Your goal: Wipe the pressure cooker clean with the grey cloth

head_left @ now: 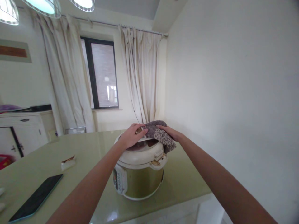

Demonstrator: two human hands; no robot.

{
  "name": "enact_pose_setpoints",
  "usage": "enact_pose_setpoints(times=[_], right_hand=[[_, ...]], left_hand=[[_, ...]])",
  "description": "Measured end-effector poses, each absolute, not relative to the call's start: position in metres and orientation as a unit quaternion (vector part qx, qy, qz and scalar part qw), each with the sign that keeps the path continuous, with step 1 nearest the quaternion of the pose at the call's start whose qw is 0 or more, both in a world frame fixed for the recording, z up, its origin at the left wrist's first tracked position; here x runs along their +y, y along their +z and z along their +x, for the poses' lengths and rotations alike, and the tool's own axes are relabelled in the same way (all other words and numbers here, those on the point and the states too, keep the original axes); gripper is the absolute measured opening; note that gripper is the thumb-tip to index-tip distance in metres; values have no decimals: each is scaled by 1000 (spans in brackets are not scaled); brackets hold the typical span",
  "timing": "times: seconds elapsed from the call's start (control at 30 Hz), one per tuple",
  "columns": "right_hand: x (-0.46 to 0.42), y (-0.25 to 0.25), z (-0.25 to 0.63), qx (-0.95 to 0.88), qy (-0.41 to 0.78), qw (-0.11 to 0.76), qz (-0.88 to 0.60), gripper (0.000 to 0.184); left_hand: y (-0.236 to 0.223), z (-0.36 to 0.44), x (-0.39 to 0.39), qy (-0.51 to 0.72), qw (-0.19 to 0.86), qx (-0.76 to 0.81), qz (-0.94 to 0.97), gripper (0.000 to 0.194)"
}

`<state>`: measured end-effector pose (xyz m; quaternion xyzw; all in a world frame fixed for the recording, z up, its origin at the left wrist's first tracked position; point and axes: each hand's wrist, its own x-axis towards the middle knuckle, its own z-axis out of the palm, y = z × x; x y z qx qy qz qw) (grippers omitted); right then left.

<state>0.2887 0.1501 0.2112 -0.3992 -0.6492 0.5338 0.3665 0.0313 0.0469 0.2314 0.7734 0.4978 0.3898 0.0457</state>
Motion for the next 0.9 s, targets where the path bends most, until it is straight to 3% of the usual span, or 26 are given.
enact_pose_setpoints(times=[0.17, 0.33, 0.53, 0.63, 0.8, 0.9], right_hand=[[129, 235, 329, -683, 499, 329, -420, 48], [112, 302, 328, -749, 378, 427, -336, 47], [100, 321, 260, -676, 415, 513, -329, 54], [98, 306, 222, -680, 413, 481, -369, 62], [89, 291, 203, -821, 268, 396, -313, 84], [84, 293, 212, -851, 249, 374, -271, 79]], left_hand=[[231, 33, 44, 380, 41, 495, 781, 53], [230, 34, 43, 342, -6, 509, 790, 48], [232, 38, 37, 288, -116, 528, 791, 48], [230, 37, 36, 265, -143, 530, 793, 44], [227, 34, 37, 243, -144, 540, 793, 38], [229, 36, 36, 255, -113, 535, 798, 42]])
